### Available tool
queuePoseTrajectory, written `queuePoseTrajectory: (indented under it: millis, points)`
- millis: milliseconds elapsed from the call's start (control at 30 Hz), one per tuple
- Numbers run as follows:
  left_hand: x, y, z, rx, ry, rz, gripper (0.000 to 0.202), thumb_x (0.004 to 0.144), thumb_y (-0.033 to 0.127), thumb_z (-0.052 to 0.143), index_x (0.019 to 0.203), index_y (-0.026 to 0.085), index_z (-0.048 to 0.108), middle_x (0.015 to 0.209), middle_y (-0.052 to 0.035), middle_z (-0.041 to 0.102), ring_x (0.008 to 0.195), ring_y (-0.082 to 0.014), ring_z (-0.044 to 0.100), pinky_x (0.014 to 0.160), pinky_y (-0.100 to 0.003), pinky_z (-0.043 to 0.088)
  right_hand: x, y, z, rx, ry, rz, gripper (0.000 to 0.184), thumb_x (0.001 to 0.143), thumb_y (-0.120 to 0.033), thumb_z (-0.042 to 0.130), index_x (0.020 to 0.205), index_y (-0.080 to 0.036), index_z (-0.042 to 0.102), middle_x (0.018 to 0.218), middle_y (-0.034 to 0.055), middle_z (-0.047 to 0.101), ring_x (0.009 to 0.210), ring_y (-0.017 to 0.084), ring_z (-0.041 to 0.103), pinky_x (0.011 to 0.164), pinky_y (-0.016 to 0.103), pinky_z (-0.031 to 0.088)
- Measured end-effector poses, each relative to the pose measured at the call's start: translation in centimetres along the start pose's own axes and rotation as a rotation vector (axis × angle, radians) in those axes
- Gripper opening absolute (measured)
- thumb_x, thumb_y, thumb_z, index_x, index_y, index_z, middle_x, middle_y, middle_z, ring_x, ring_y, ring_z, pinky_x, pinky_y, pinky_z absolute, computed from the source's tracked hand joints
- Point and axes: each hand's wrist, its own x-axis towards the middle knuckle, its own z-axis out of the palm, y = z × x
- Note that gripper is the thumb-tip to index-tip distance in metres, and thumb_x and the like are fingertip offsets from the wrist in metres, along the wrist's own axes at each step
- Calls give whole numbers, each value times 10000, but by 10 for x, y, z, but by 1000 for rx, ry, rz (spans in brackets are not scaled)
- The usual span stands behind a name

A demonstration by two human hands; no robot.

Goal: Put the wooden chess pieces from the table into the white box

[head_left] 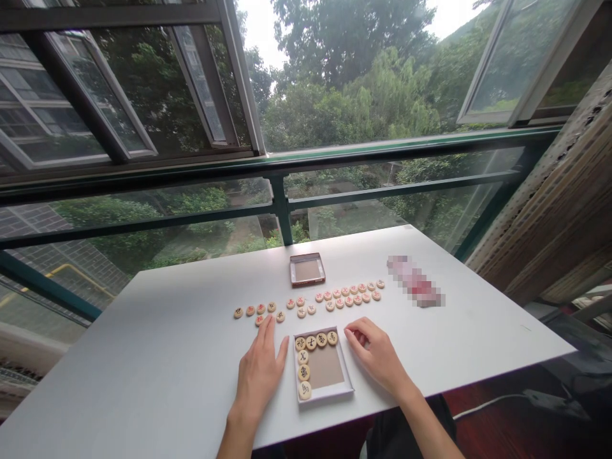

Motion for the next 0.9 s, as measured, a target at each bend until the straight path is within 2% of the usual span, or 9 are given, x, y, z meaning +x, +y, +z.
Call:
queuePoseTrajectory:
  millis: [300, 400, 500, 567, 700, 800, 900]
  points:
    - [-40, -5, -20, 38, -107, -3, 471, 1021, 382, 357, 1465, 246, 439, 1522, -41, 467, 1151, -247, 662, 839, -336, 586, 0, -2, -2, 6, -20, 12, 180, 990, -297, 505, 894, -226, 640, 875, 33, 639, 718, 173, 574, 672, 307, 467]
    - [-48, -9, -23, 14, -104, 5, 442, 1019, 377, 365, 1441, 285, 457, 1522, -23, 465, 1113, -234, 679, 797, -325, 593, 0, -2, -1, 7, -20, 9, 187, 992, -301, 500, 895, -223, 641, 882, 36, 641, 718, 173, 573, 673, 308, 467]
    - [-45, -13, -24, 18, -43, -58, 433, 1011, 367, 377, 1429, 290, 458, 1520, -39, 457, 1031, -236, 703, 740, -328, 589, 0, -2, -1, 6, -20, 6, 191, 993, -303, 500, 894, -222, 642, 882, 38, 642, 718, 174, 575, 679, 310, 470]
    - [-37, -14, -23, 22, -19, -91, 429, 1005, 373, 384, 1417, 285, 466, 1475, -57, 501, 977, -240, 710, 728, -337, 580, 0, -2, -1, 4, -20, 5, 190, 992, -305, 501, 895, -224, 643, 878, 38, 641, 719, 176, 577, 678, 312, 472]
    - [-20, -16, -22, -24, -70, -98, 377, 1006, 401, 376, 1318, 273, 546, 1297, -71, 608, 870, -230, 712, 711, -335, 551, 1, -3, -2, 5, -9, -4, 209, 992, -320, 497, 887, -224, 651, 866, 47, 649, 713, 184, 587, 667, 318, 485]
    - [-12, -18, -19, -85, -111, -99, 327, 1004, 404, 378, 1204, 268, 598, 1203, -62, 627, 840, -214, 705, 731, -327, 530, 1, -3, -2, 10, 4, -14, 228, 991, -337, 495, 882, -222, 658, 853, 54, 653, 707, 187, 595, 665, 322, 497]
    - [-10, -20, -18, -132, -107, -102, 299, 993, 408, 402, 1172, 266, 594, 1178, -59, 625, 853, -213, 696, 751, -327, 520, 1, -2, -1, 13, 6, -13, 226, 991, -334, 497, 879, -221, 658, 852, 51, 653, 709, 184, 597, 666, 320, 499]
